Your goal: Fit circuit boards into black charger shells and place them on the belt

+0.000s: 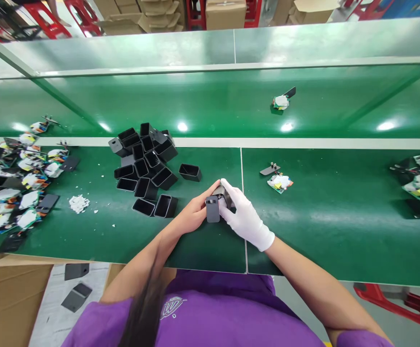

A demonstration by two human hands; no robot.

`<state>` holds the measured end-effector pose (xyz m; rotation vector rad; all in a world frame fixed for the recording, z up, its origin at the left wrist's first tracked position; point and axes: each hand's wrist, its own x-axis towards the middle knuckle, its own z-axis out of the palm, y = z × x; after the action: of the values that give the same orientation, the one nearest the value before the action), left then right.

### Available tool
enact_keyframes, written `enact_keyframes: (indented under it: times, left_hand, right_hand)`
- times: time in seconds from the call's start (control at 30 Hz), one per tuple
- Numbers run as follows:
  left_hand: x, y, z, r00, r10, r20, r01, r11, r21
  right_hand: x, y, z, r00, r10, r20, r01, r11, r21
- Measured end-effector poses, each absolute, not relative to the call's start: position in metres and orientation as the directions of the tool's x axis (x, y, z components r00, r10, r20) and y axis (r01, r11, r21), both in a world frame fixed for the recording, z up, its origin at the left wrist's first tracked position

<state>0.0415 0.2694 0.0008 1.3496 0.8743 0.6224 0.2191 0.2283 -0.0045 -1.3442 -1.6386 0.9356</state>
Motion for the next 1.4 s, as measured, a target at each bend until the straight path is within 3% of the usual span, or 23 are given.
enact_keyframes:
  times: [0.17,0.33,0.53,0.7,0.83,0.93,1.07,1.2,1.4]
  left_hand:
    - [0.051,0.263,-0.007,0.450,0.874,-0.184,-0.056,0.234,0.971]
    - [0.054,0.265,-0.008,0.426,0.882,-0.202,-0.081,0.260,0.962]
    - [0.055,0.272,-0.008,0.420,0.884,-0.206,-0.065,0.256,0.965]
    - [0.058,0.271,-0.013,0.407,0.858,-0.315,-0.010,0.349,0.937]
    - [0.056,0.271,-0.012,0.408,0.852,-0.328,0.040,0.342,0.939]
    - [0.053,0.269,-0.008,0.518,0.802,-0.298,0.077,0.304,0.950]
    - [0.053,0.266,-0.005,0.607,0.765,-0.216,0.010,0.264,0.964]
    - [0.058,0.267,-0.009,0.578,0.793,-0.194,0.006,0.234,0.972]
    - [0.063,0.273,-0.013,0.551,0.812,-0.191,0.046,0.199,0.979]
  right_hand:
    - [0.214,0.227,-0.004,-0.060,0.990,0.131,0.389,0.144,-0.910]
    - [0.213,0.230,0.000,-0.011,0.993,0.116,0.369,0.112,-0.923]
    - [0.231,0.239,0.012,-0.202,0.972,0.122,0.390,0.194,-0.900]
    - [0.237,0.237,0.016,-0.294,0.949,0.115,0.398,0.231,-0.888]
    - [0.231,0.235,0.014,-0.189,0.961,0.200,0.533,0.272,-0.802]
    - [0.232,0.240,0.017,-0.178,0.959,0.219,0.579,0.282,-0.765]
    - [0.242,0.278,0.030,-0.061,0.961,0.269,0.656,0.242,-0.715]
    - [0.248,0.362,0.042,0.112,0.976,0.184,0.686,0.058,-0.725]
    - [0.229,0.465,0.029,0.089,0.992,0.085,0.705,-0.003,-0.709]
